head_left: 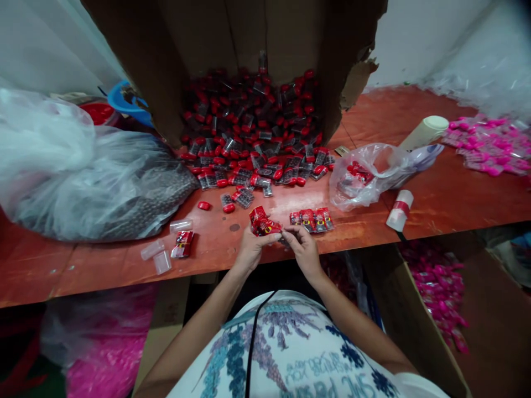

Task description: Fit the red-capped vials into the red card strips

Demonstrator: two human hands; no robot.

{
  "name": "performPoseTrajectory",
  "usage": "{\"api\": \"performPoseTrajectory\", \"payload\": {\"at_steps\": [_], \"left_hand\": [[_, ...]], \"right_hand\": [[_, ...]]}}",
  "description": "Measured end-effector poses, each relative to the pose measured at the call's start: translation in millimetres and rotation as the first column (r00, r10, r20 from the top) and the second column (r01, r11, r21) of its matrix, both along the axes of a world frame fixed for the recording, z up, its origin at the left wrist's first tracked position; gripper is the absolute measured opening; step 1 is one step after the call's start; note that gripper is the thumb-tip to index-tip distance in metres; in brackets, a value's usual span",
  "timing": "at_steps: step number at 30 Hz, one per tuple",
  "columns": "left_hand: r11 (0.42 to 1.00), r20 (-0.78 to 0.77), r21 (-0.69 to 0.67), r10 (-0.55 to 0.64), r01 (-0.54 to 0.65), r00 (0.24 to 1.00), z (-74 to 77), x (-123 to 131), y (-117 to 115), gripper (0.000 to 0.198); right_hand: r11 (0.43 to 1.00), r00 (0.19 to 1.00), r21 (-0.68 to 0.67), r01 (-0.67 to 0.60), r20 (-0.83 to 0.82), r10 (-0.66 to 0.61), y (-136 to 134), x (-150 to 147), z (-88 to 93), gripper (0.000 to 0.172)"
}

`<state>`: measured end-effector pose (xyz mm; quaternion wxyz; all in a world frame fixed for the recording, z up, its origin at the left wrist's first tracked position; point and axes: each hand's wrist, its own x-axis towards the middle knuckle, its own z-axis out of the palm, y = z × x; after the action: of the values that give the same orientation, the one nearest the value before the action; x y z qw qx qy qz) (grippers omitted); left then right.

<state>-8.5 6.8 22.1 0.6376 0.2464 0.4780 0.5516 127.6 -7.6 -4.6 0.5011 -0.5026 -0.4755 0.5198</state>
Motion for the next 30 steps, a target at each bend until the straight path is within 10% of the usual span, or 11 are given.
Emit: {"api": "performPoseTrajectory", "payload": {"at_steps": [9, 18, 26, 30], "left_hand": [[0.989, -0.045, 0.044, 0.145, -0.143, 0.988, 0.7, 0.7, 6.3, 0.025], [0.998, -0.124, -0.051, -0.036, 0.030, 0.992, 3.8, 9.9, 3.5, 0.032], [0.981, -0.065, -0.108, -0.170, 0.162, 0.983, -8.3, 13.0, 0.2, 0.026], [0.985, 0.052, -0.158, -0.056, 0.063, 0.997, -15.0, 10.8, -1.3, 0.030]], "right_hand": [[0.979, 0.979, 0.134, -0.153, 0.157, 0.132, 3.0, 15.9, 5.4, 0.032], [0.990, 0.988, 0.074, -0.122, 0.100, 0.115, 1.8, 21.6, -5.8, 0.051], [0.972, 0.961, 0.178, -0.153, 0.255, 0.105, 7.7, 28.3, -7.2, 0.030], [0.965, 0.897, 0.248, -0.079, 0.440, -0.039, 13.7, 33.2, -14.9, 0.031]]}}
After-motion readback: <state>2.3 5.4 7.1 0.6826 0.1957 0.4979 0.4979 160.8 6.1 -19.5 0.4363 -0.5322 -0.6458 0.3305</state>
